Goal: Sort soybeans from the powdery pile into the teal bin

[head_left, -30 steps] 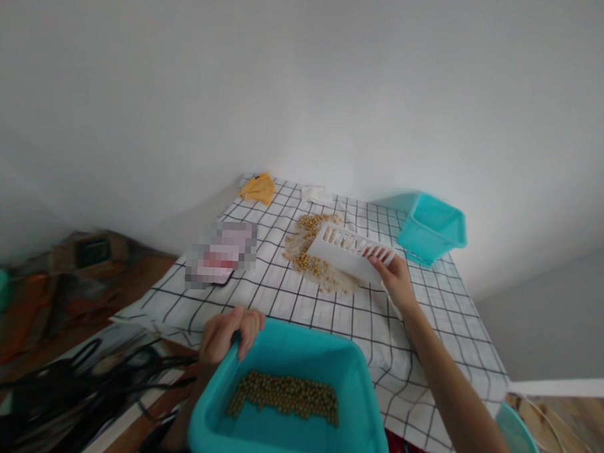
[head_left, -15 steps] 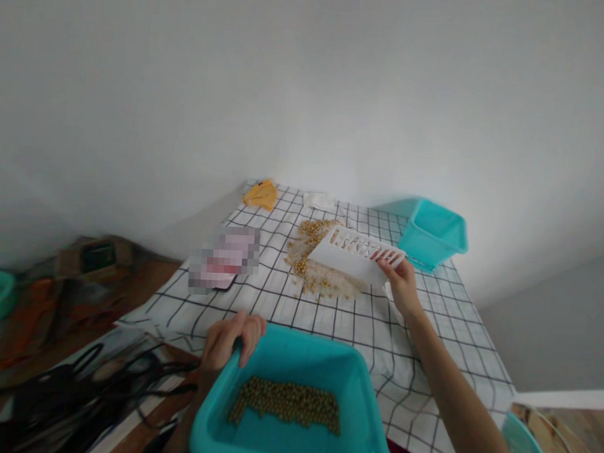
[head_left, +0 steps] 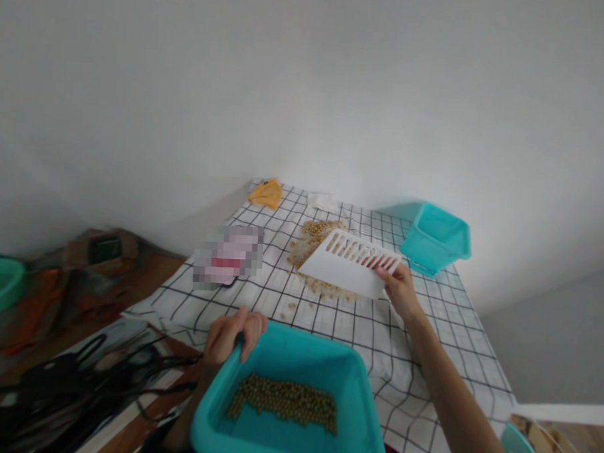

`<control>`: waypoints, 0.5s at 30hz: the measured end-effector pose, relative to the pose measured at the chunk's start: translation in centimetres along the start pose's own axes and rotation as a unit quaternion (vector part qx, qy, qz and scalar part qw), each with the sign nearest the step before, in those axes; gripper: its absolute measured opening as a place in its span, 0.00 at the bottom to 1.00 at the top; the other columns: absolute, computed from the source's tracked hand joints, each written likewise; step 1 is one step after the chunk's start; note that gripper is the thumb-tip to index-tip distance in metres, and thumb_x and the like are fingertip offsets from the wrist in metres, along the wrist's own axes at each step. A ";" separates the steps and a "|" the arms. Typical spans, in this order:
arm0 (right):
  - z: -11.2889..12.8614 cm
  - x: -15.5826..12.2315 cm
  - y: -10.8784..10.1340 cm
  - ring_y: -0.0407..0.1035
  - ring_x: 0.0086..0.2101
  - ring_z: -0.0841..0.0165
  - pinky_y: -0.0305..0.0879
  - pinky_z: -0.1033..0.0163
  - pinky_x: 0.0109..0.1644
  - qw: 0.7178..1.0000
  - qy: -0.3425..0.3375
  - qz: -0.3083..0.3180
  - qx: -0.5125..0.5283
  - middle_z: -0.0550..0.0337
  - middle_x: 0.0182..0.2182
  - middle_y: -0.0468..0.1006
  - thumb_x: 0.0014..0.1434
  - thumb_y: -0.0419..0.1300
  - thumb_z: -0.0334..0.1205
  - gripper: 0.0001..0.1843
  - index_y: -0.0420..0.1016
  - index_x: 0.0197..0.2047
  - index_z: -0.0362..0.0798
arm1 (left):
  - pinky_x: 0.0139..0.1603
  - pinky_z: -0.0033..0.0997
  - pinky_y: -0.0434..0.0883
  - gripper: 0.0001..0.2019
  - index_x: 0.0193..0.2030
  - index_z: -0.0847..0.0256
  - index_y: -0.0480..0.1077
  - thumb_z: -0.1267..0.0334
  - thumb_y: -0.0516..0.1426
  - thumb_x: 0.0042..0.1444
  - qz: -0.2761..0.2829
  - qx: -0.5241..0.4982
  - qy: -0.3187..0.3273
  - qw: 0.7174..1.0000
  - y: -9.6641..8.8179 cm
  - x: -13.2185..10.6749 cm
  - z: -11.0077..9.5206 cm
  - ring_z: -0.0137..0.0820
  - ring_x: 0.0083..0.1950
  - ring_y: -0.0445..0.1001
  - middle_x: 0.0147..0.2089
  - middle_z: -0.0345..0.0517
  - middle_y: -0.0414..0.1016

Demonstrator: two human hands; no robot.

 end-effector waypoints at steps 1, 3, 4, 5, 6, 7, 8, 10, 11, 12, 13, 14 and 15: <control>0.1 -0.1 0.4 0.77 0.42 0.57 0.72 0.52 0.48 1.000 0.005 0.016 -0.001 0.56 0.41 0.84 0.57 0.65 0.52 0.14 0.84 0.39 0.53 | 0.33 0.40 0.62 0.33 0.10 0.59 0.61 0.58 0.43 0.70 -0.001 0.000 -0.002 1.000 0.0 0.0 0.0 0.29 0.16 0.60 0.10 0.41 0.62; 0.2 -0.3 1.4 0.78 0.42 0.57 0.73 0.52 0.48 0.999 0.016 0.049 -0.010 0.55 0.41 0.84 0.56 0.65 0.54 0.15 0.84 0.39 0.53 | 0.33 0.40 0.62 0.33 0.10 0.59 0.61 0.59 0.43 0.70 -0.003 0.000 -0.004 1.000 0.0 0.0 0.0 0.29 0.17 0.60 0.10 0.40 0.62; 0.3 -0.4 1.9 0.78 0.41 0.58 0.73 0.53 0.47 0.998 0.022 0.064 -0.016 0.56 0.41 0.84 0.56 0.65 0.54 0.16 0.84 0.39 0.52 | 0.33 0.40 0.62 0.34 0.10 0.59 0.60 0.59 0.43 0.70 -0.004 0.001 -0.004 1.000 0.0 0.0 0.0 0.29 0.17 0.60 0.10 0.40 0.62; 0.3 -0.5 2.4 0.78 0.41 0.59 0.73 0.53 0.47 0.996 0.028 0.080 -0.022 0.56 0.40 0.84 0.56 0.65 0.55 0.16 0.84 0.39 0.52 | 0.33 0.40 0.62 0.34 0.10 0.59 0.60 0.59 0.42 0.71 -0.007 0.002 -0.003 1.000 0.0 0.0 -0.1 0.29 0.16 0.60 0.09 0.40 0.62; 0.3 -0.6 2.9 0.78 0.40 0.60 0.73 0.54 0.47 0.994 0.033 0.096 -0.027 0.56 0.40 0.84 0.55 0.65 0.54 0.16 0.84 0.39 0.52 | 0.33 0.40 0.62 0.34 0.10 0.59 0.60 0.58 0.42 0.71 -0.009 0.002 -0.001 1.000 0.1 0.1 -0.2 0.29 0.16 0.59 0.09 0.40 0.62; 0.3 -0.7 3.3 0.77 0.40 0.60 0.73 0.55 0.47 0.993 0.038 0.110 -0.032 0.56 0.39 0.84 0.55 0.66 0.54 0.16 0.83 0.39 0.51 | 0.33 0.40 0.61 0.34 0.09 0.58 0.59 0.58 0.42 0.71 -0.011 0.001 0.002 1.000 0.1 0.1 -0.2 0.29 0.16 0.59 0.09 0.40 0.61; 0.3 -0.8 3.7 0.77 0.40 0.61 0.72 0.55 0.47 0.991 0.041 0.125 -0.036 0.56 0.39 0.84 0.55 0.66 0.53 0.16 0.83 0.40 0.51 | 0.32 0.40 0.61 0.34 0.09 0.58 0.59 0.57 0.42 0.71 -0.014 0.000 0.005 1.000 0.2 0.1 -0.3 0.29 0.16 0.59 0.09 0.40 0.61; 0.3 -1.0 4.4 0.76 0.40 0.61 0.72 0.57 0.47 0.987 0.047 0.150 -0.039 0.55 0.40 0.84 0.55 0.66 0.52 0.16 0.83 0.40 0.49 | 0.32 0.41 0.61 0.34 0.10 0.57 0.60 0.57 0.42 0.71 -0.025 -0.005 0.006 1.000 0.2 0.0 -0.4 0.30 0.16 0.58 0.09 0.40 0.60; 0.3 -1.1 4.5 0.76 0.40 0.62 0.71 0.57 0.47 0.985 0.051 0.157 -0.039 0.55 0.40 0.84 0.56 0.66 0.52 0.16 0.83 0.41 0.49 | 0.32 0.41 0.61 0.33 0.11 0.56 0.61 0.58 0.42 0.71 -0.030 -0.008 0.005 1.000 0.2 0.0 -0.4 0.30 0.16 0.58 0.10 0.39 0.60; 0.3 -1.1 4.6 0.76 0.39 0.62 0.71 0.58 0.46 0.985 0.055 0.161 -0.036 0.55 0.39 0.83 0.56 0.66 0.52 0.16 0.82 0.41 0.49 | 0.33 0.41 0.60 0.33 0.11 0.57 0.61 0.59 0.42 0.71 -0.034 -0.011 0.004 0.999 0.1 0.0 -0.3 0.30 0.16 0.57 0.10 0.39 0.59; 0.3 -1.2 4.6 0.75 0.38 0.63 0.71 0.59 0.44 0.984 0.057 0.165 -0.033 0.56 0.38 0.83 0.57 0.65 0.52 0.16 0.82 0.40 0.49 | 0.33 0.40 0.60 0.33 0.11 0.57 0.60 0.59 0.42 0.71 -0.037 -0.015 0.004 0.999 0.1 -0.1 -0.3 0.29 0.16 0.57 0.10 0.39 0.59; 0.4 -1.3 4.7 0.75 0.36 0.64 0.71 0.60 0.42 0.984 0.057 0.169 -0.031 0.56 0.36 0.83 0.57 0.65 0.53 0.17 0.82 0.40 0.48 | 0.33 0.40 0.60 0.33 0.11 0.58 0.60 0.59 0.42 0.71 -0.038 -0.017 0.005 0.999 0.1 -0.1 -0.3 0.29 0.16 0.57 0.10 0.38 0.59; 0.6 -1.3 4.7 0.74 0.34 0.65 0.70 0.61 0.40 0.983 0.056 0.171 -0.029 0.57 0.34 0.82 0.58 0.64 0.53 0.17 0.82 0.40 0.48 | 0.33 0.40 0.60 0.34 0.10 0.58 0.59 0.60 0.41 0.71 -0.039 -0.019 0.005 0.999 0.1 -0.1 -0.2 0.28 0.16 0.57 0.10 0.38 0.59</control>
Point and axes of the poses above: each hand's wrist, its own x-axis towards the middle knuckle, its own y-axis out of the palm, z = x × y, the point moved 10 cm from there along x, towards the middle knuckle
